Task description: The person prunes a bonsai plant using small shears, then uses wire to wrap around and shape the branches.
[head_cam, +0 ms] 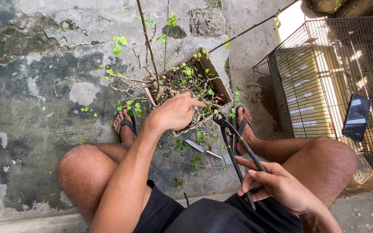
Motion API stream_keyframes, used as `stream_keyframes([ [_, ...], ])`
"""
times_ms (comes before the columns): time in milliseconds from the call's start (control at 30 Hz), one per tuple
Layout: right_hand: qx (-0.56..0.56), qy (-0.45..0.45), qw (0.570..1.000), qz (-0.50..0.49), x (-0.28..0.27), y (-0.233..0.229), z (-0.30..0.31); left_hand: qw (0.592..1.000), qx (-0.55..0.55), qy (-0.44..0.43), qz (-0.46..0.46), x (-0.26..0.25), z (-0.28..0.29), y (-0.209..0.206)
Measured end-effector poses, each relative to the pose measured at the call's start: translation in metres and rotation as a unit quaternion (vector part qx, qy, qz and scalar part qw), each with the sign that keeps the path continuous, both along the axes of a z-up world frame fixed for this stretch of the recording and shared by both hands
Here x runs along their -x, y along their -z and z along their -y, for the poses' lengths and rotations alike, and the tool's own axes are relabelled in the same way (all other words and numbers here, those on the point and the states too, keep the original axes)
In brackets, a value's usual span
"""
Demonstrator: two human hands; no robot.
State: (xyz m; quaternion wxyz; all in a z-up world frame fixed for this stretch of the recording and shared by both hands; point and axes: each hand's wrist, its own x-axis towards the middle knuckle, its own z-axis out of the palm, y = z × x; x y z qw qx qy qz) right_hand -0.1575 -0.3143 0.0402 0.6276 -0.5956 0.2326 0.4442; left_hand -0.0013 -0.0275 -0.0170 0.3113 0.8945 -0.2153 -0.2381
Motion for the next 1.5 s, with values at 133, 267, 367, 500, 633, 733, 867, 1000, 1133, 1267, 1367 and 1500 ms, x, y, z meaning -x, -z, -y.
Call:
stream_keyframes([
  [133, 0.062, -0.068, 0.995, 0.024, 0.005, -0.005, 0.009, 1.000, 0.001, 0.003, 0.008, -0.002, -0.001, 0.005],
  [267, 0.066, -0.067, 0.995, 0.024, 0.013, -0.007, 0.023, 1.000, 0.010, 0.014, 0.014, -0.003, -0.003, 0.006],
  [367, 0.081, -0.089, 0.992, 0.027, 0.017, -0.005, 0.031, 1.000, -0.001, 0.017, 0.003, -0.003, -0.001, 0.004],
  [500, 0.029, -0.058, 0.997, 0.030, 0.027, -0.001, 0.034, 0.999, -0.003, 0.030, 0.015, -0.006, -0.003, -0.005],
  [633, -0.003, -0.037, 0.998, 0.044, 0.036, 0.006, 0.039, 0.999, -0.013, 0.030, -0.034, -0.007, -0.007, -0.009],
  [733, -0.010, -0.032, 0.997, 0.069, 0.039, 0.016, 0.046, 0.990, 0.064, -0.029, -0.120, -0.009, -0.026, -0.003],
  [867, 0.029, 0.012, 0.996, 0.085, 0.035, 0.043, 0.053, 0.977, 0.153, -0.038, -0.143, -0.004, -0.064, 0.000],
  [1000, 0.078, 0.071, 0.989, 0.104, 0.008, 0.108, 0.052, 0.969, 0.156, -0.132, -0.138, 0.021, -0.090, -0.006],
  [1133, -0.021, 0.149, 0.979, 0.134, -0.042, 0.202, 0.031, 0.963, 0.183, -0.182, -0.084, 0.043, -0.086, 0.008],
  [1267, 0.121, 0.129, 0.966, 0.189, -0.074, 0.239, -0.004, 0.948, 0.176, -0.262, -0.049, 0.067, -0.082, 0.023],
  [1367, 0.268, 0.042, 0.932, 0.238, -0.085, 0.231, -0.021, 0.932, 0.174, -0.318, -0.030, 0.084, -0.071, 0.041],
  [1500, 0.316, 0.052, 0.894, 0.313, -0.085, 0.215, -0.036, 0.890, 0.181, -0.413, -0.064, 0.107, -0.047, 0.071],
])
